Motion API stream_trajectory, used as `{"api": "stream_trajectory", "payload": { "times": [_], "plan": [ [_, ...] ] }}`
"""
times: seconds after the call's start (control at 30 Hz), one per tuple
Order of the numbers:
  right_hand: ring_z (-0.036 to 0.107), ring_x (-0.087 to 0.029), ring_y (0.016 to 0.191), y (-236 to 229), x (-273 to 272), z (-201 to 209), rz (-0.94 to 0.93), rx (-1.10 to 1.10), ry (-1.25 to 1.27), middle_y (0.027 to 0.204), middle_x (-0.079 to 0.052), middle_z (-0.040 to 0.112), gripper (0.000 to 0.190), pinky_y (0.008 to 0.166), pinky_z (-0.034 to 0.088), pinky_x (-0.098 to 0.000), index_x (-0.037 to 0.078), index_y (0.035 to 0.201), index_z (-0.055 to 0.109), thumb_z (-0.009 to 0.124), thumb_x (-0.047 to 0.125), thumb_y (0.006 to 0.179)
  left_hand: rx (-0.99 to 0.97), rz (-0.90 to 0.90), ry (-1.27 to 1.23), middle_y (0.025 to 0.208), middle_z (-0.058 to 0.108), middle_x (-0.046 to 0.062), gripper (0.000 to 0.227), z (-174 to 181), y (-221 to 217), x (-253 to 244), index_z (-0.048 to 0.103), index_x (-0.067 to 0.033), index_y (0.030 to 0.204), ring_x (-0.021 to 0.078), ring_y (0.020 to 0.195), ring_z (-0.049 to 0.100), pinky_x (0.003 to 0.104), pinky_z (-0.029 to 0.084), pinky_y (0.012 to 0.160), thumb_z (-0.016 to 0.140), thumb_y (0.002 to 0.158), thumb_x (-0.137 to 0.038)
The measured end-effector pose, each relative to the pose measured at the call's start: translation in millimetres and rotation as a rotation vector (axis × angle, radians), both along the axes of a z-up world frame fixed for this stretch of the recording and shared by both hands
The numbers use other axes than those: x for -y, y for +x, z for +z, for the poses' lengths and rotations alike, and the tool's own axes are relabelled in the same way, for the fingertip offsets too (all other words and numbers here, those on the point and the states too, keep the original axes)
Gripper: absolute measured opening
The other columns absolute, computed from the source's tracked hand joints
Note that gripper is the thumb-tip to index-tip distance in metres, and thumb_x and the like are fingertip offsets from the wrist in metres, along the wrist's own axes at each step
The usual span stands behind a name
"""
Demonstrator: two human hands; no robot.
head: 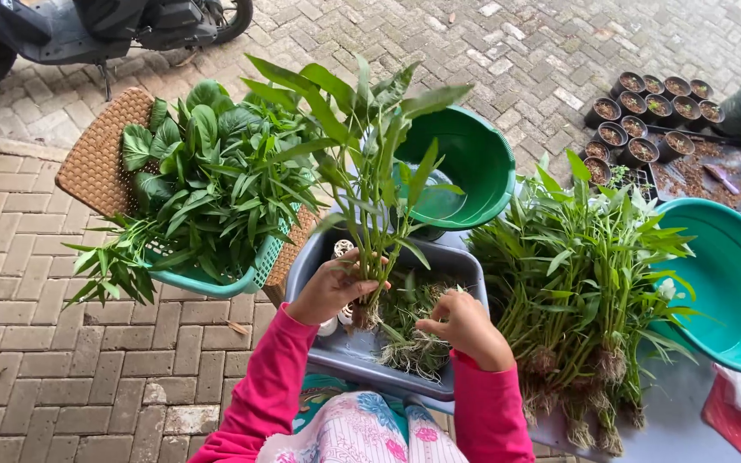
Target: The person is preparing water spinach plants for a hydroponic system by inserting the roots into plastic net pots.
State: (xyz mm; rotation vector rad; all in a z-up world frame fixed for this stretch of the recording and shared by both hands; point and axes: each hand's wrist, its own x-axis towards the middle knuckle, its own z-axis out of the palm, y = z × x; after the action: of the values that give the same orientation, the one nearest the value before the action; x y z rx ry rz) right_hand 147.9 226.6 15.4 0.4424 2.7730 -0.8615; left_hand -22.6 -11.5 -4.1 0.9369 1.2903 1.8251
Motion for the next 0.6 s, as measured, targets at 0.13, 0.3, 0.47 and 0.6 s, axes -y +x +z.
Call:
{"api": "stream_trajectory", "payload": {
  "times": [0.13,0.3,0.47,0.6],
  "plan": [
    [0.065,-0.034,0.083,-3,4,9,0.012,-0.272,0.038,0.083,-0.015,0.071,0.036,0.074,0.051,-0.0444,0.002,0.081,0.075,0.091,0.032,0.069,0.018,-0.018,0.004,0.121,0.070,0.004,0.036,8,2,1,0.062,0.0035,0.137,0.0148,0.110,0.068,0.028,0.053,0.099,0.064,0.102,0.002],
    [0.073,-0.021,0.101,-15,6,52,-0.224,-0.595,-0.249,0.108,-0.010,0.077,0.030,0.093,0.054,-0.0360,0.004,0.111,0.075,0.075,0.028,0.092,0.067,-0.083,0.056,0.142,0.057,0.004,0.028,8,2,-4,0.065,0.0051,0.130,0.0163,0.114,0.069,0.031,0.054,0.102,0.061,0.102,0.003],
    [0.062,-0.017,0.117,-39,44,58,-0.132,-0.698,-0.806,0.125,-0.009,0.067,0.049,0.100,0.049,-0.0327,-0.002,0.133,0.058,0.073,0.024,0.094,0.070,-0.152,0.086,0.149,0.050,0.003,0.029,25,7,-10,0.064,0.0028,0.132,0.0141,0.121,0.065,0.030,0.053,0.104,0.060,0.103,0.002],
    [0.064,-0.013,0.107,-58,71,65,-0.186,-0.863,-0.757,0.119,-0.009,0.066,0.051,0.093,0.052,-0.0273,-0.004,0.134,0.053,0.076,0.014,0.093,-0.060,-0.151,0.065,0.145,0.054,0.005,0.023,-5,7,-11,0.069,0.0065,0.128,0.0123,0.120,0.064,0.029,0.055,0.099,0.066,0.106,0.002]
  ]
}}
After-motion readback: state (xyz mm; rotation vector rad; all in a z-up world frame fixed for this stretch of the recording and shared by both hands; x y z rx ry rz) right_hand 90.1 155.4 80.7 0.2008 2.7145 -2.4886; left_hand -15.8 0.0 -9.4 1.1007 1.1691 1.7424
